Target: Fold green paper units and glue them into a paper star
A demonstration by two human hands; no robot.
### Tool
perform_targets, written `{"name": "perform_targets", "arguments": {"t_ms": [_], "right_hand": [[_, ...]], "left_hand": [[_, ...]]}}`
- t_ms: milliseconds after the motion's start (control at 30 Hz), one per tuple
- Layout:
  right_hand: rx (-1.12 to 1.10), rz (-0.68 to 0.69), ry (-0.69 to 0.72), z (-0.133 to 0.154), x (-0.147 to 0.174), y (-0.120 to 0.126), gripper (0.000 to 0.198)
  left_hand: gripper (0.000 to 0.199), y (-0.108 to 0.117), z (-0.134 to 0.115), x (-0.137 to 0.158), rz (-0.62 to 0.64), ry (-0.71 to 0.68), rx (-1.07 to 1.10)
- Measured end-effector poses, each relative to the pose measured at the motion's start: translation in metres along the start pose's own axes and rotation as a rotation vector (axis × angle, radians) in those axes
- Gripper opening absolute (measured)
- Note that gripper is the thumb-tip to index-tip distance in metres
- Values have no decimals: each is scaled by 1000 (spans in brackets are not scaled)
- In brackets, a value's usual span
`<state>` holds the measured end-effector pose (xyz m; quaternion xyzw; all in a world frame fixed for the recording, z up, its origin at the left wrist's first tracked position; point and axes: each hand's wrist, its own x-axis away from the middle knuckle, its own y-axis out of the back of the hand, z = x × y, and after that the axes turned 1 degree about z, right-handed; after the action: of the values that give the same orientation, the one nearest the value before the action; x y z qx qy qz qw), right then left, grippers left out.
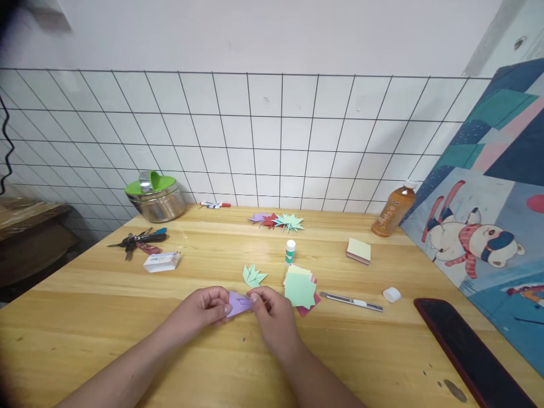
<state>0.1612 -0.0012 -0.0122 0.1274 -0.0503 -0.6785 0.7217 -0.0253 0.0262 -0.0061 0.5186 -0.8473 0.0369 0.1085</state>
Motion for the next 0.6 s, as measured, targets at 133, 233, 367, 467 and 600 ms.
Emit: {"name": "perform_targets", "arguments": {"t_ms": [133,233,367,467,600], "right_hand": [[-20,16,-11,0,0,0,27],[-22,67,-34,-3,-1,-4,20],[56,51,-14,-2,2,-6,17],[-5,-186,48,3,2,4,19],[-225,-708,25,6,-9,37,26]], "left_hand": [[21,-1,0,1,-6,-6,-37],[19,-2,-1,1,-8,-19,-83],[21,-4,-5,3,-44,-52,-134],[22,-5,-7,3,-98,-104,-214],[25,-4,-3,1,-169,-122,-323]]}}
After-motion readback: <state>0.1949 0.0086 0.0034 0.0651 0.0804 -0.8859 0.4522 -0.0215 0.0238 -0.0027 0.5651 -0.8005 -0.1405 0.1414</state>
